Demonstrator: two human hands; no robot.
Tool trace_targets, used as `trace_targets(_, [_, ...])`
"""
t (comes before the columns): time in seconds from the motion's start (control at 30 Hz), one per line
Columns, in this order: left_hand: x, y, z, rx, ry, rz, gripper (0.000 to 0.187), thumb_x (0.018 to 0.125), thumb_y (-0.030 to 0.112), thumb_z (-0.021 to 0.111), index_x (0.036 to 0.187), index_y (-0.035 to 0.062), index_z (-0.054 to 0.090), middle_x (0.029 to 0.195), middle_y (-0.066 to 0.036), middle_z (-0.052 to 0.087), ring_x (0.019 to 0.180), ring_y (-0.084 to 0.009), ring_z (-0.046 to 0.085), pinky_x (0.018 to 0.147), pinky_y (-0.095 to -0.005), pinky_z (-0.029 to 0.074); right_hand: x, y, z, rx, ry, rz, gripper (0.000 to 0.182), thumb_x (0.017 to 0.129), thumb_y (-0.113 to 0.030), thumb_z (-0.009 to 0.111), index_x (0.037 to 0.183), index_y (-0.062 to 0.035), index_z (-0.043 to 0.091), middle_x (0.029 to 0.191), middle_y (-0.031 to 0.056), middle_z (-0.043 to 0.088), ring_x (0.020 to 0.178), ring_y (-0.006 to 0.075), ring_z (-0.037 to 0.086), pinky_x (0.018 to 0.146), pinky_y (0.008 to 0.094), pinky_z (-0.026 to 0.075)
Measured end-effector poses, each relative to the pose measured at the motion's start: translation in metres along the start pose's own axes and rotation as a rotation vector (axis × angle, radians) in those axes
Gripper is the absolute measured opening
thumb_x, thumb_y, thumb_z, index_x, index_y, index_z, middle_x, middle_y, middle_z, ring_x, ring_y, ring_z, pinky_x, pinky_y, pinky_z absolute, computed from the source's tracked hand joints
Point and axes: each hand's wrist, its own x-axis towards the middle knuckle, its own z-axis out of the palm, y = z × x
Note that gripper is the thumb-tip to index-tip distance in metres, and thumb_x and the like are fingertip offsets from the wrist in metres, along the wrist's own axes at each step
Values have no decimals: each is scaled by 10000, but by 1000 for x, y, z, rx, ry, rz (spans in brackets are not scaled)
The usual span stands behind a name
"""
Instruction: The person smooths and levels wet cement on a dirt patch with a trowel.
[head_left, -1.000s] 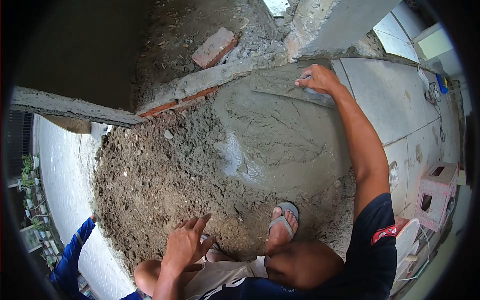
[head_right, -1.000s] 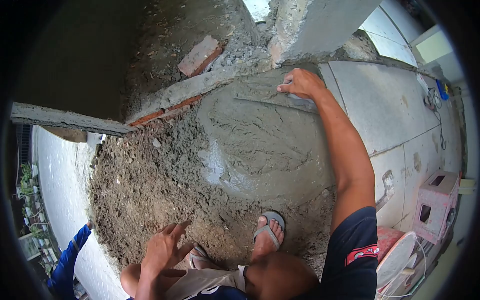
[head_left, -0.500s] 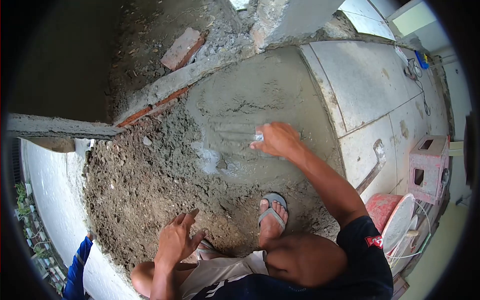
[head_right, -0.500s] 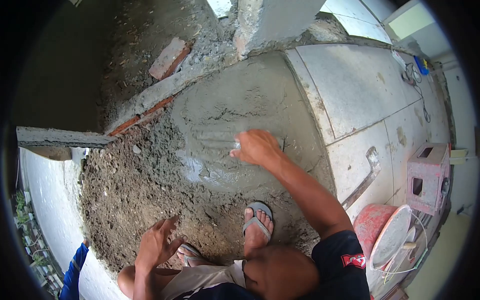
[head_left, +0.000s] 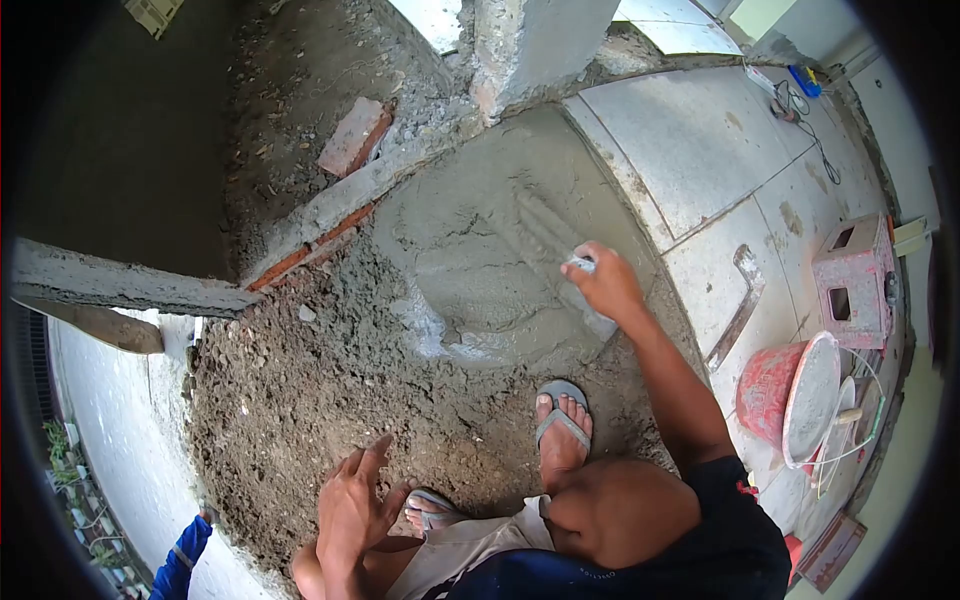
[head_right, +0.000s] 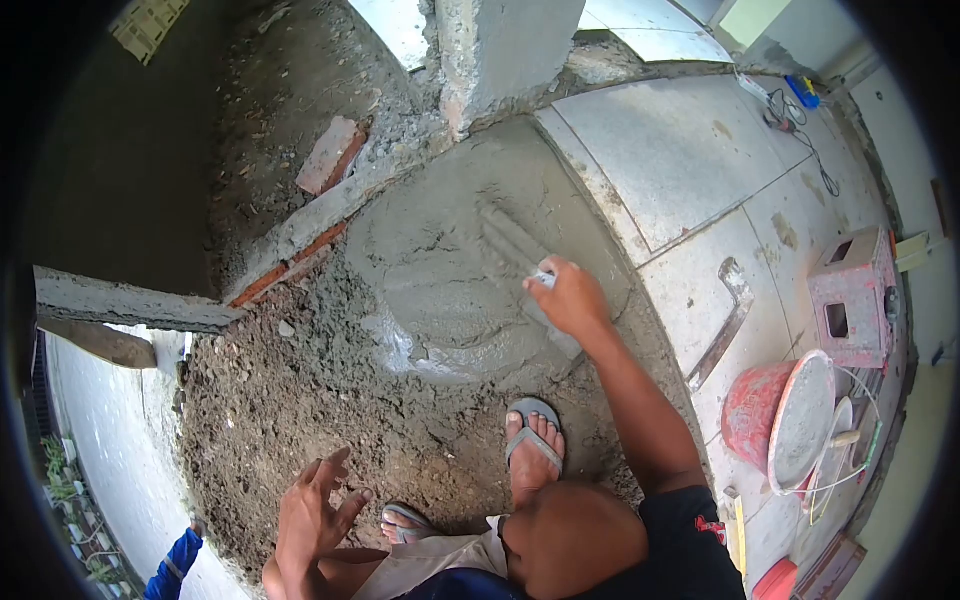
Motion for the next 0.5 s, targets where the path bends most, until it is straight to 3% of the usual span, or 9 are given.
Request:
trace_targets(0.13, [-9,-9,14,53,-82,2,609,902,385,763,1408,102,575,1086,-137,721,993,-359,703,854,-463,562,30,17,21,-17,220,7,406,915,-371,718,1155,-43,713,990,245,741,959,442,710,824,512,558])
trace_targets(0.2, [-9,-15,21,93,-71,19,617,902,393,763,1412,104,573,1075,-135,721,982,-358,707,846,-459,566,19,-30,24,-63,-101,-3,397,926,-347,688,1160,-27,703,986,255,737,956,451,706,844,522,558])
trace_targets(0.27, [-16,-15,21,137,-98,53,624,902,402,763,1416,106,572,1065,-134,722,970,-356,711,838,-455,570,-18,-72,46,-136,-235,-52,370,935,-323,662,1150,-25,701,986,258,734,956,460,701,850,539,557])
trace_targets(0.5, [9,3,-3,54,-71,90,653,891,393,770,1435,96,564,1072,-149,720,998,-376,701,859,-473,559,-50,-59,60,-229,-309,-150,383,953,-333,643,1207,-46,649,909,249,728,905,446,711,807,553,560])
